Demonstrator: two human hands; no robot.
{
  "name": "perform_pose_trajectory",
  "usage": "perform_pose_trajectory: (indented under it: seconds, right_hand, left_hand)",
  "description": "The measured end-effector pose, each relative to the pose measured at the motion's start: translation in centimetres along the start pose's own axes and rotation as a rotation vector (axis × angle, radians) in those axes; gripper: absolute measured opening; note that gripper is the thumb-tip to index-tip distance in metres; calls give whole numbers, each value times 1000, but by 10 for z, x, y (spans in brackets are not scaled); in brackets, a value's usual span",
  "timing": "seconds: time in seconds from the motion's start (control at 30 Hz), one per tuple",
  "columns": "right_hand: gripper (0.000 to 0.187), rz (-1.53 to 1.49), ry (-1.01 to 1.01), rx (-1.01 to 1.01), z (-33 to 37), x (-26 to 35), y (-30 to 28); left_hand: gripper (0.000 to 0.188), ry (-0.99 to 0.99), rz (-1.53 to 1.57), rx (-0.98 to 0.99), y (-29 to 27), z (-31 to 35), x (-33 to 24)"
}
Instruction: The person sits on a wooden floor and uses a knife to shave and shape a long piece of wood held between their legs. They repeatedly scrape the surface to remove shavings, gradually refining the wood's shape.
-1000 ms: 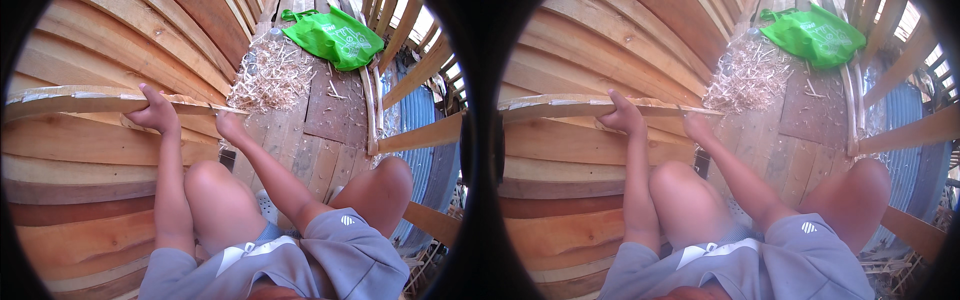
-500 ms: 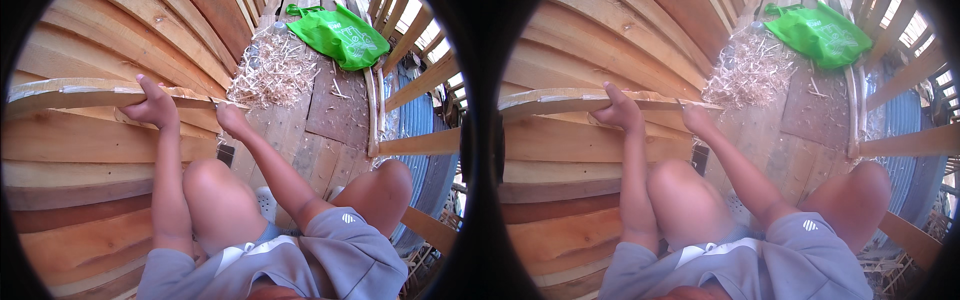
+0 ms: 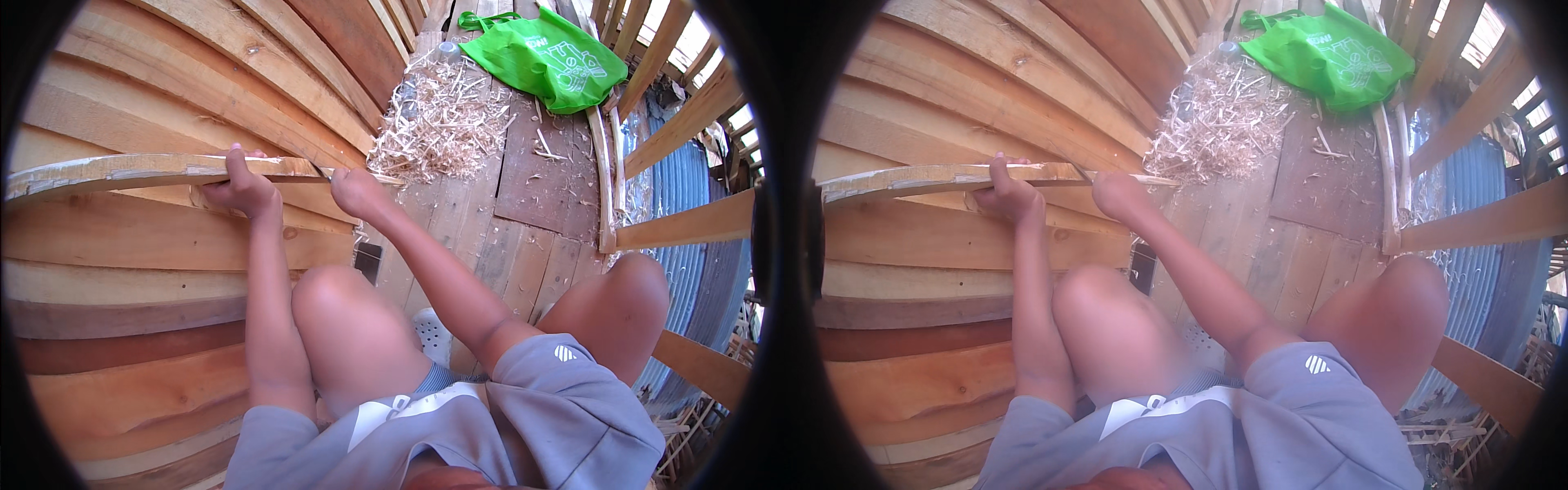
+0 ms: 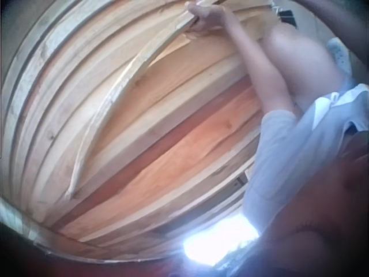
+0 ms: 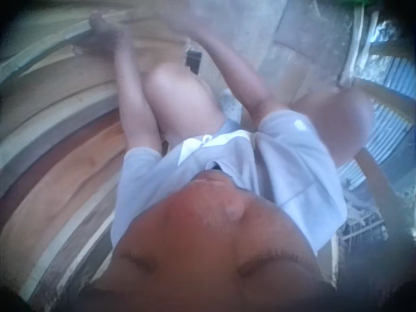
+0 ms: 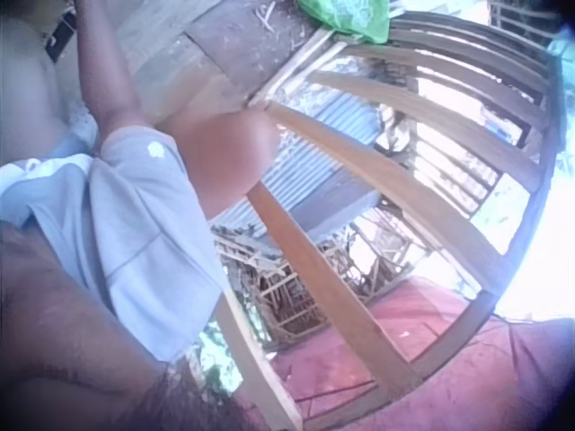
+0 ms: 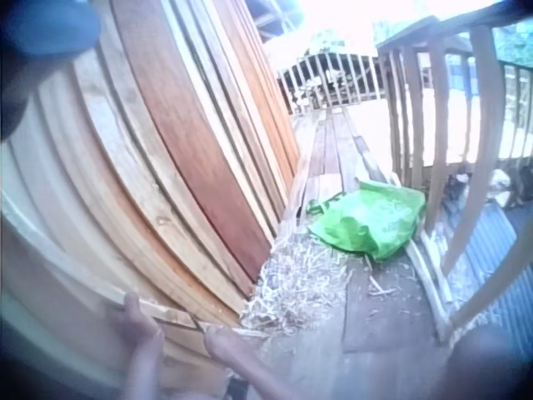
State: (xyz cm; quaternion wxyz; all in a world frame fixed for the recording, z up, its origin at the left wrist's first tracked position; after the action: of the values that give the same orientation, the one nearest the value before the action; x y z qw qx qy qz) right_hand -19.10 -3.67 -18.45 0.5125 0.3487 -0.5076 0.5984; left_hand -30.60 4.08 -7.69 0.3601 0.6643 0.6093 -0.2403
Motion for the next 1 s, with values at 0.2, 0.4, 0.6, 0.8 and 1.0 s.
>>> perform_pose_trajectory:
  seconds: [0.2, 0.4, 0.6, 0.8, 1.0]
  right_hand:
    - [62, -93, 194, -115, 0, -18, 7]
    - [53, 22, 363, -118, -16, -133, 8]
    - [39, -70, 95, -379, -16, -124, 22]
    - [37, -195, 116, -178, -5, -129, 36]
    - [45, -400, 230, 45, -2, -129, 39]
  left_hand:
    - [37, -19, -23, -47, 3, 0, -5]
    - [29, -115, -18, -39, 16, -2, -30]
    - [34, -157, 29, -119, 17, 2, -23]
    - [37, -112, 24, -149, 10, -2, -19]
    - [33, -96, 57, -101, 13, -2, -11]
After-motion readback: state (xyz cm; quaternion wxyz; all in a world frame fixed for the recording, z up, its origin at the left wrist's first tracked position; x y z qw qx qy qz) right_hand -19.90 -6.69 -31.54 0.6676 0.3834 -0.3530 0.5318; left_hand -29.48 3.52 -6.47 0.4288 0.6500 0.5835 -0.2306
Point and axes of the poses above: each hand's wrist, its own z-axis away from the middle knuckle, its own y-axis out of the palm, x = y × z, the point moved 2 cm from there along -z, towards the middle knuckle, and after that the axes turned 7 degrees about x, right-handed, at the moved point
